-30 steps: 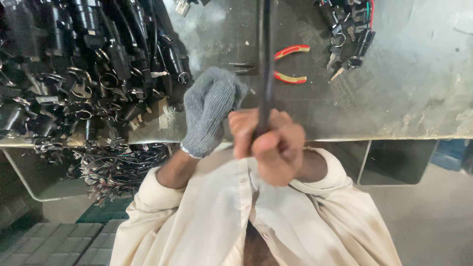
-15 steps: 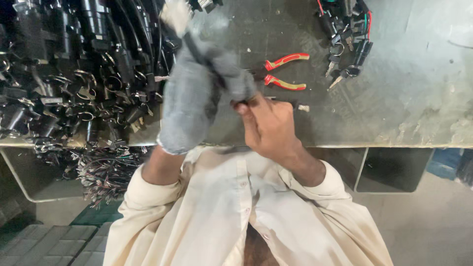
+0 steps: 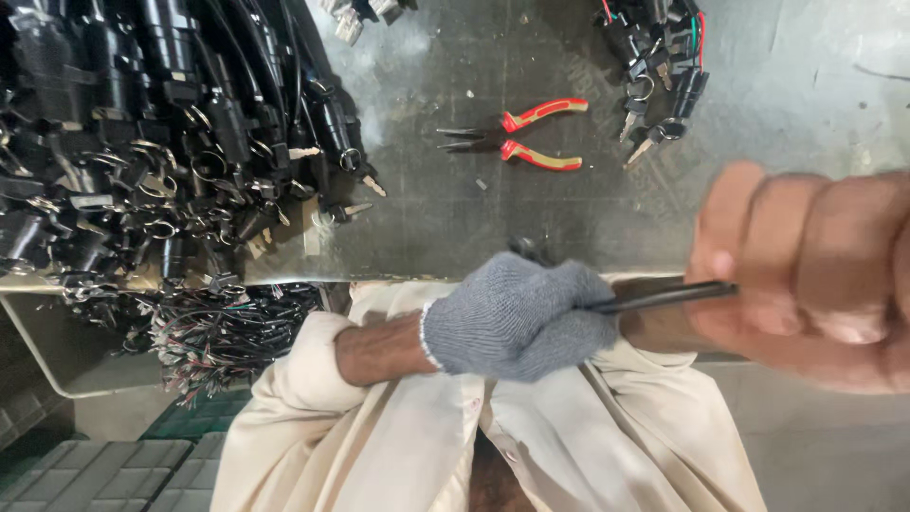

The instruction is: The person uses pliers to strip the outer sheath of black cables and then inserts the exposed wires into black plastic housings. The person repeats this process for multiple cables, placing the finished assemblies on the metal workbench.

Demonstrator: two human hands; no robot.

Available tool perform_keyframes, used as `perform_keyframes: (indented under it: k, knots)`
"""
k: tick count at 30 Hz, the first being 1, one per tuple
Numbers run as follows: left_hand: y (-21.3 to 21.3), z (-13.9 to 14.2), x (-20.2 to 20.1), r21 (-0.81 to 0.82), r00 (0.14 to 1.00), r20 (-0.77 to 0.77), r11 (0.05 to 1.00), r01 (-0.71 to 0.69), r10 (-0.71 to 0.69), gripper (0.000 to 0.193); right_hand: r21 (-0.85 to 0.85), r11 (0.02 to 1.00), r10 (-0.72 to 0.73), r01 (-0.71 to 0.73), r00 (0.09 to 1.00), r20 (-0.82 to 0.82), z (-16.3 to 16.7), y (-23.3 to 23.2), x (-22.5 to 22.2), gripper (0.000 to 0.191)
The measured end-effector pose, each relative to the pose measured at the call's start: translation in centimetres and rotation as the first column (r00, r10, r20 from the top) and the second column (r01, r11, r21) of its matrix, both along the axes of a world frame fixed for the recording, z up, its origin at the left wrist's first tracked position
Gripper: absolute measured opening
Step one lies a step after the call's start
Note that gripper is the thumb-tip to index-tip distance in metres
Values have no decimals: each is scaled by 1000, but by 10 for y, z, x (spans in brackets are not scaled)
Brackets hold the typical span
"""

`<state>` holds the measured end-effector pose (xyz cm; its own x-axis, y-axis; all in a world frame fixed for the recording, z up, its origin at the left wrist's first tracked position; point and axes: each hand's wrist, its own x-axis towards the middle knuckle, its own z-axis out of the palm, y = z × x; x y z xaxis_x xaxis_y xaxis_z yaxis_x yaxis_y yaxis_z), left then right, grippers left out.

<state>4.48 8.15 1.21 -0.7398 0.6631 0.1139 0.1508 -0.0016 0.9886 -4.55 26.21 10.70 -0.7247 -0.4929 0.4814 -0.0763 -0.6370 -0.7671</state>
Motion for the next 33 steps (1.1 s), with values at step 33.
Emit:
perform_keyframes:
  k: [33]
  knots:
    - [-64,-33,-19,50,773,74,772,-634,630,57,535,691,-497,486,857,-137,-191,-34,82,46]
